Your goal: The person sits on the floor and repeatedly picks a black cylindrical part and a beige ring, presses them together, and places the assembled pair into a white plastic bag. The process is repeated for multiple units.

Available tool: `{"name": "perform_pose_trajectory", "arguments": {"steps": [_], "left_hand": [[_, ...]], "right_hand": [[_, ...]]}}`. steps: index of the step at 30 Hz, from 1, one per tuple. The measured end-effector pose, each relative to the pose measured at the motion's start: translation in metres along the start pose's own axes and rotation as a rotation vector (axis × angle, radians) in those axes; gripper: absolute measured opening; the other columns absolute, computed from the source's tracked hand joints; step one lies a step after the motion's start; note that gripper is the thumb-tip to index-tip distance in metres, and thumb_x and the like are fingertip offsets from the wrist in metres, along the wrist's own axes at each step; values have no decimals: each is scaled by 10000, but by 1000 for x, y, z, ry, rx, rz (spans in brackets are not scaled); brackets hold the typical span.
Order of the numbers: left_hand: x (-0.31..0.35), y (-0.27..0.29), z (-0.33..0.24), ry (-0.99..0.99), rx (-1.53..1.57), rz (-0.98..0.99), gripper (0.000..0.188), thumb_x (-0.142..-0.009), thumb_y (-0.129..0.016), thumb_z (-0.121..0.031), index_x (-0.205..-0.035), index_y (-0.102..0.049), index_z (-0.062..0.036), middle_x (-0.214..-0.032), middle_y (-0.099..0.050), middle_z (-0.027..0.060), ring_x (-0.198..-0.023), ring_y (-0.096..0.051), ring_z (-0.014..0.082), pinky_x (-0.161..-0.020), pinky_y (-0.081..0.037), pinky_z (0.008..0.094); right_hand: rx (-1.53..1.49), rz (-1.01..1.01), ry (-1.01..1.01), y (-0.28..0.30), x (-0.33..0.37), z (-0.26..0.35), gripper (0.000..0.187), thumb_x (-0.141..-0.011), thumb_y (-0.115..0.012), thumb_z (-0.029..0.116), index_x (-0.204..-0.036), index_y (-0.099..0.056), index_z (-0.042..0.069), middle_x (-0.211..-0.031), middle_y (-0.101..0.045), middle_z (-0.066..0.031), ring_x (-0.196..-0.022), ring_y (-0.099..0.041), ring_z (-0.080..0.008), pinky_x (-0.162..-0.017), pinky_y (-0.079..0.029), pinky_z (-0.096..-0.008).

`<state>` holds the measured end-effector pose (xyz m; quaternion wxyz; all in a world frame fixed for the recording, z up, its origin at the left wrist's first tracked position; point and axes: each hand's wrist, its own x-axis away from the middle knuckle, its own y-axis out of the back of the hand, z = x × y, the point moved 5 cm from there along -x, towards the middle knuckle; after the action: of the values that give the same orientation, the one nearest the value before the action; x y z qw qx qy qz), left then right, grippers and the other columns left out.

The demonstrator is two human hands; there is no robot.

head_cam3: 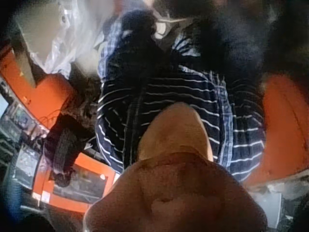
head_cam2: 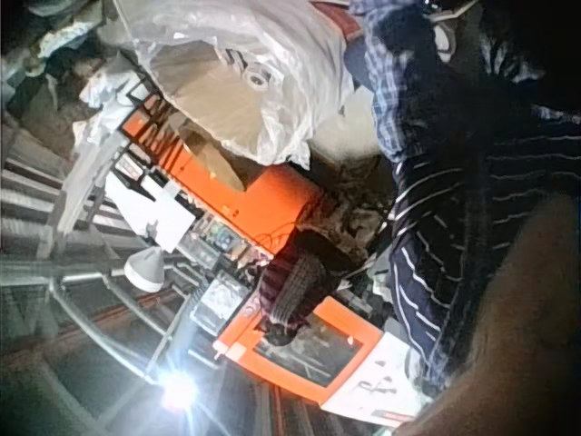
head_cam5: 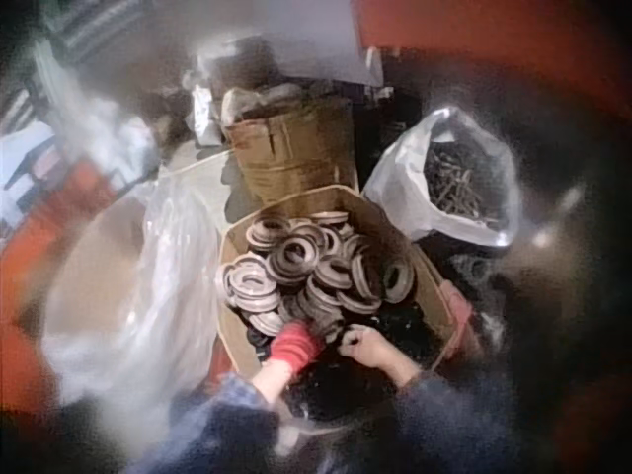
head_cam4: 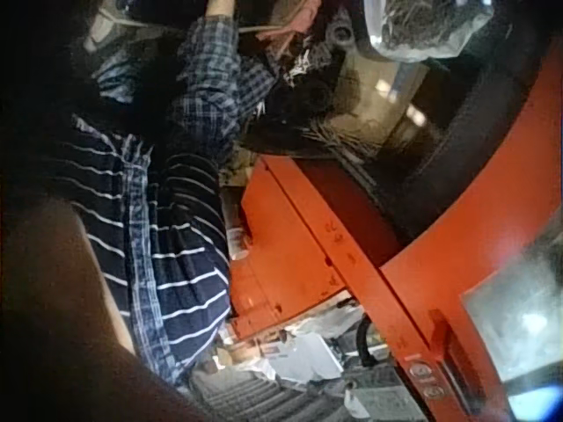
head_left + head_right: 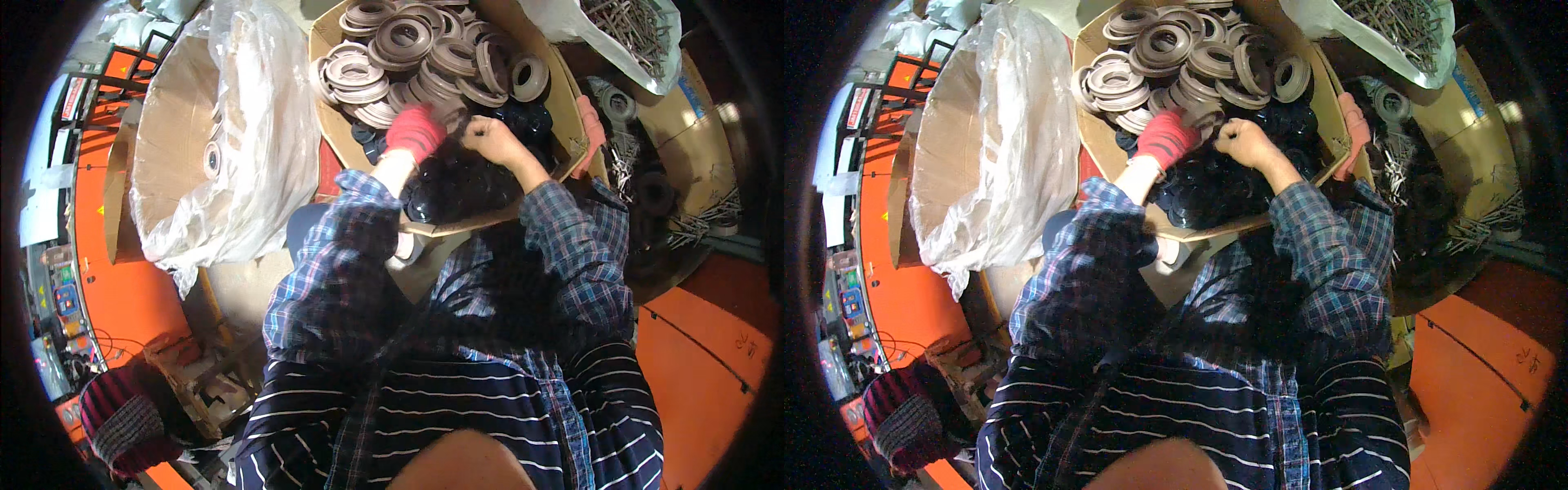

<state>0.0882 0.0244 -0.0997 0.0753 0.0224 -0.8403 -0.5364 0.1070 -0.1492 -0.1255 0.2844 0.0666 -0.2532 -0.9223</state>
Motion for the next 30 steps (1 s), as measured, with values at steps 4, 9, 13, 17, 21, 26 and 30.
{"name": "perform_pose_trajectory", "arguments": {"steps": [4, 9, 13, 17, 21, 26, 30], "left_hand": [[21, 80, -8, -253, 274, -62, 519, -761, -724, -388, -1121, -648, -23, -997, -696, 183, -959, -658, 376, -836, -514, 411], [119, 124, -38, -442, 817, -2, 364, -818, -661, 51, -1151, -691, -94, -1193, -657, 130, -1155, -613, 251, -1011, -468, 373], [184, 150, -63, -704, 339, -313, 515, -754, -574, 153, -1183, -666, -117, -1314, -580, 202, -1236, -562, 374, -1034, -455, 401], [224, 158, -90, -767, 310, -443, 443, -798, -674, -4, -1225, -627, -111, -1310, -576, 208, -1210, -571, 380, -1005, -470, 403], [244, 127, -100, -346, 699, -283, 667, -854, -752, -223, -1429, -458, -61, -1251, -623, 156, -1090, -645, 246, -912, -511, 354], [245, 116, -85, -234, 865, -127, 566, -869, -731, -227, -1361, -516, -47, -1169, -645, 92, -990, -646, 187, -862, -519, 313], [249, 119, -77, -35, 1015, -3, 561, -869, -729, -229, -1347, -517, -29, -1174, -640, 130, -1054, -628, 219, -908, -500, 328]], "right_hand": [[-220, -11, -19, 30, 0, 52, 235, -816, -752, 190, -877, -633, -3, -816, -601, -46, -798, -550, -136, -758, -452, -296], [-241, -183, 349, 55, 54, 158, 665, -803, -783, 219, -1369, -486, 35, -1361, -502, -158, -1315, -470, -269, -1075, -395, -377], [-5, -245, 521, 49, 112, 204, 677, -755, -807, 174, -1346, -517, 16, -1334, -511, -178, -1279, -494, -314, -1079, -390, -386], [-166, -273, 398, 35, 144, 207, 637, -782, -781, 94, -1349, -505, 2, -1339, -526, -142, -1243, -527, -254, -1050, -427, -359], [-907, -262, -79, 13, 155, 179, 406, -951, -661, 218, -1287, -568, 11, -1062, -649, -31, -932, -631, -115, -804, -530, -259], [-581, -140, -245, 11, 163, 168, 505, -916, -678, 396, -1242, -565, 27, -964, -668, -60, -811, -646, -146, -709, -536, -288], [-15, -256, 222, 23, 170, 189, 608, -810, -796, 262, -1285, -511, 12, -1041, -641, -103, -849, -640, -148, -737, -530, -301]]}}
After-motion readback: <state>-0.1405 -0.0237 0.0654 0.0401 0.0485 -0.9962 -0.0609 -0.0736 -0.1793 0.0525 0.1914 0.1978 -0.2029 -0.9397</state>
